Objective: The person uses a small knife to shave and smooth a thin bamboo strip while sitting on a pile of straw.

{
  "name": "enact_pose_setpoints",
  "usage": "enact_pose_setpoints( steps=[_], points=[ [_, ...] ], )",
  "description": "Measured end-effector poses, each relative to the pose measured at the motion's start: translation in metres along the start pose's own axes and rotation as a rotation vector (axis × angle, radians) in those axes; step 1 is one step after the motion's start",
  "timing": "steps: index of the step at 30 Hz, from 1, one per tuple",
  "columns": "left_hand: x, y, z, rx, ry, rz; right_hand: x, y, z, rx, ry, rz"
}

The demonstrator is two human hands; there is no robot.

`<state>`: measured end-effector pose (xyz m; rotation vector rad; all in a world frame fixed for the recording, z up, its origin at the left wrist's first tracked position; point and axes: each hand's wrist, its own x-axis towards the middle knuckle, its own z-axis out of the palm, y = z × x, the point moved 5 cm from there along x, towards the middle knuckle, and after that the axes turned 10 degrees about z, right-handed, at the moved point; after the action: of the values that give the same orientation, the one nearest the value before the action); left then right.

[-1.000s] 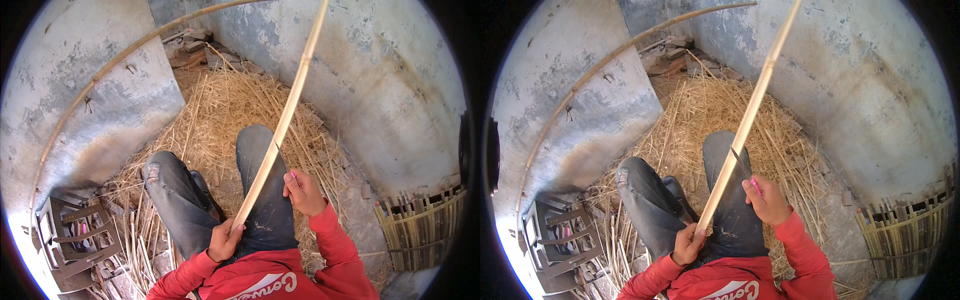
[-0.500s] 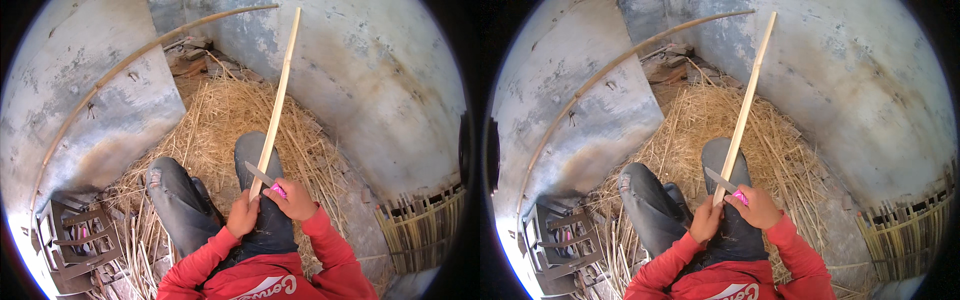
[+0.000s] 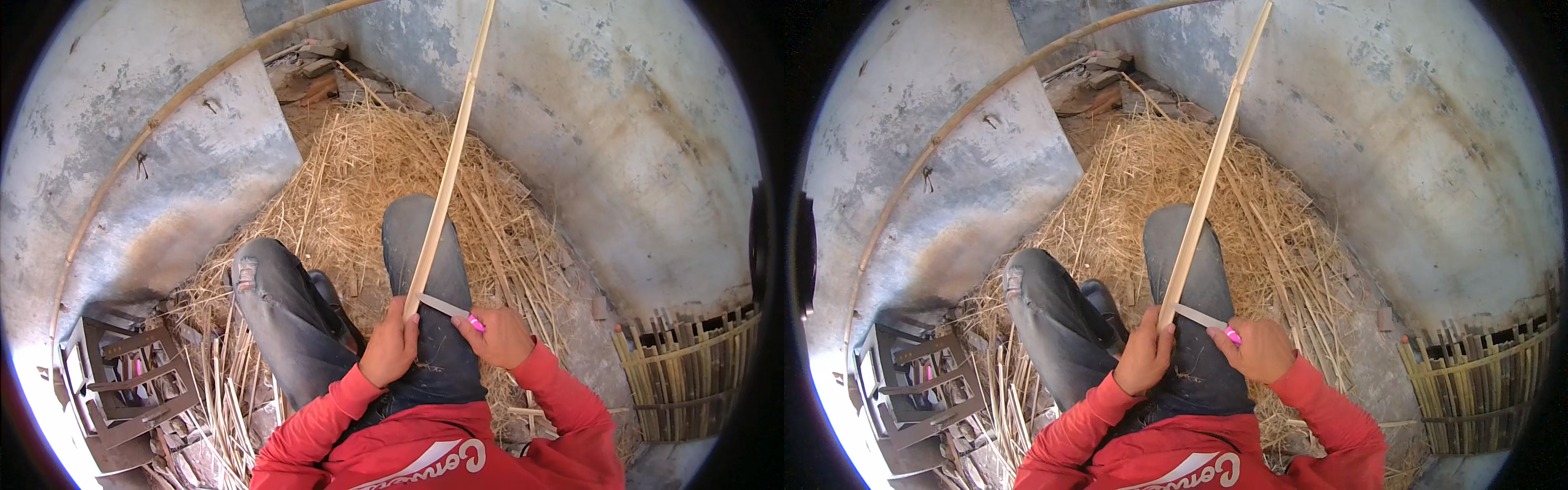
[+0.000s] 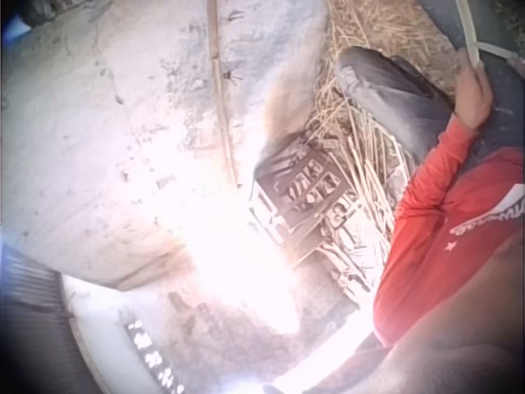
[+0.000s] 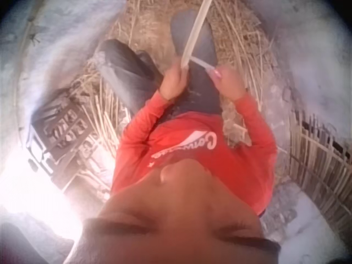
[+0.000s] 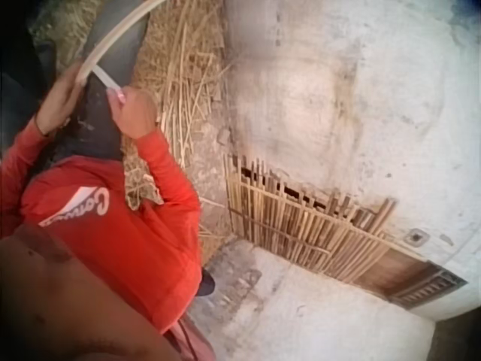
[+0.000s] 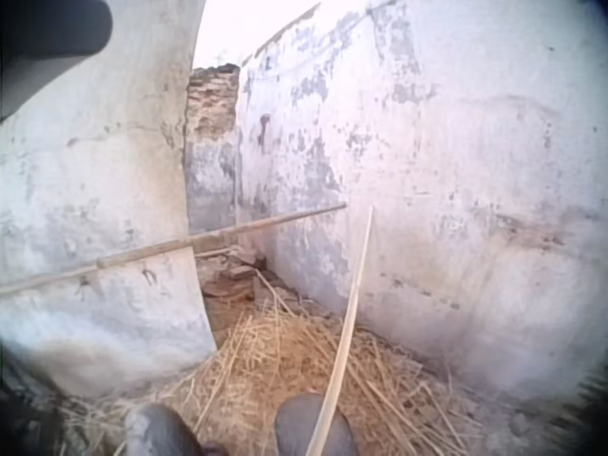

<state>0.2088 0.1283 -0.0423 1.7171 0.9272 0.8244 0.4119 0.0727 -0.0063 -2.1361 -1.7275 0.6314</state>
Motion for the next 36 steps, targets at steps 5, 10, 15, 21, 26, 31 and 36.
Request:
enact_pose_setpoints(
  steps=[5,10,15,21,26,31,36],
  points=[
    [-0.003,0.001,-0.007,0.029,-0.015,0.000,0.005,0.001,0.002,-0.082,0.048,-0.013],
    [-0.008,0.000,-0.015,0.009,-0.014,0.016,0.012,-0.001,0.007,-0.106,0.058,-0.034],
    [-0.012,0.005,-0.021,-0.009,-0.036,-0.030,0.016,-0.004,0.007,-0.162,0.065,-0.033],
    [-0.020,0.001,-0.028,0.005,-0.046,-0.053,0.020,0.002,0.018,-0.171,0.075,-0.072],
    [-0.021,0.012,-0.036,0.063,-0.066,-0.031,0.021,-0.002,0.020,-0.180,0.064,-0.051],
    [-0.057,0.003,-0.041,0.021,-0.118,-0.090,0.040,0.016,0.007,-0.057,0.179,0.031],
    [-0.111,0.003,-0.069,0.037,-0.205,-0.257,0.043,0.020,-0.005,0.054,0.188,0.042]
  ],
)
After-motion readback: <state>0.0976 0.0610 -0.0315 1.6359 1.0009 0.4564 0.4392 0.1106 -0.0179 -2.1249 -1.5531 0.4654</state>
